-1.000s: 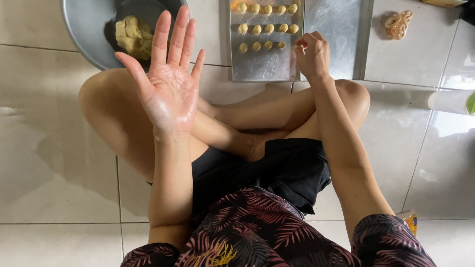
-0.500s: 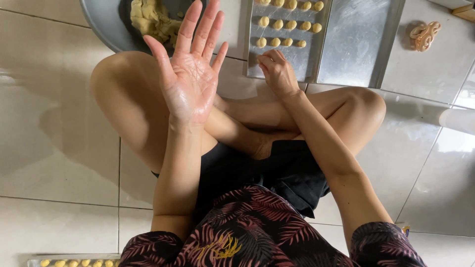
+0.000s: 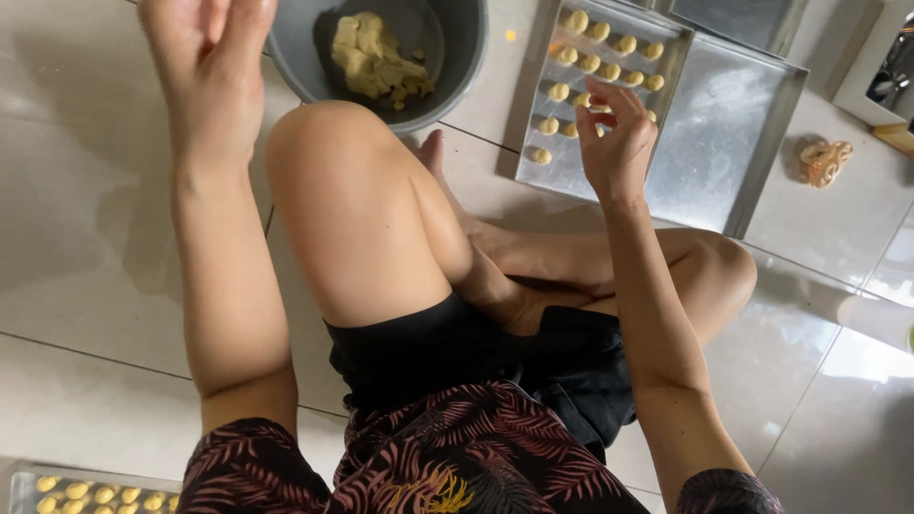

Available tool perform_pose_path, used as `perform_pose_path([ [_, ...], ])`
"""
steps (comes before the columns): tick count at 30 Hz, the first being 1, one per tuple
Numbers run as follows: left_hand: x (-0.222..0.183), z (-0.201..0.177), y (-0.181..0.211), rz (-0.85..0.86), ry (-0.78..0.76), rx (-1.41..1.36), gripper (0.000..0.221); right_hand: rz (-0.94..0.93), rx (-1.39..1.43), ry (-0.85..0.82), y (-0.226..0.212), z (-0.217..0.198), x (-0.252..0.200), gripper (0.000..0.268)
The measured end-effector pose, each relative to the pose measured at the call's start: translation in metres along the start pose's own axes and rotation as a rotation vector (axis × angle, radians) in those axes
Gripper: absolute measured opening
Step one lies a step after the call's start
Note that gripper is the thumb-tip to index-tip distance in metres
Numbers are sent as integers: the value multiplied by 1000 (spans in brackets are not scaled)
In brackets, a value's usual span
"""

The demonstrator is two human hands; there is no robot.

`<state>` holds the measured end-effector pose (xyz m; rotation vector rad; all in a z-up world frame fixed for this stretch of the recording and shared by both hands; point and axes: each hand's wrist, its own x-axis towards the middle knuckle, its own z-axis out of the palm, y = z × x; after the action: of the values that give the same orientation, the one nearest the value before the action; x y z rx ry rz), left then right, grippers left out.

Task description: Shaping small pieces of dough into balls and placing them on a baking tray

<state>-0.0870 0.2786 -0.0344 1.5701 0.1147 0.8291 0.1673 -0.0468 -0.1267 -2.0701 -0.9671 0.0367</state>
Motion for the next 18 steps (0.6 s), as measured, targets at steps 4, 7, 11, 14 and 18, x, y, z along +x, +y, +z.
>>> perform_pose_path([
  [4, 25, -45, -119, -172, -100, 522, 8, -189, 83, -56, -45, 62, 56, 33],
  [7, 26, -34, -163, -116, -465, 670, 53, -169, 59, -277, -40, 151, 78, 38],
  [11, 19, -10, -205, -334, -811, 973, 73, 68, -225, -558, -29, 223, 96, 43],
  [14, 16, -2, -252, -219, -921, 1046, 80, 181, -357, -728, -19, 250, 99, 23],
  [18, 13, 3, -289, -307, -911, 1118, 71, 262, -250, -576, -5, 260, 101, 17],
])
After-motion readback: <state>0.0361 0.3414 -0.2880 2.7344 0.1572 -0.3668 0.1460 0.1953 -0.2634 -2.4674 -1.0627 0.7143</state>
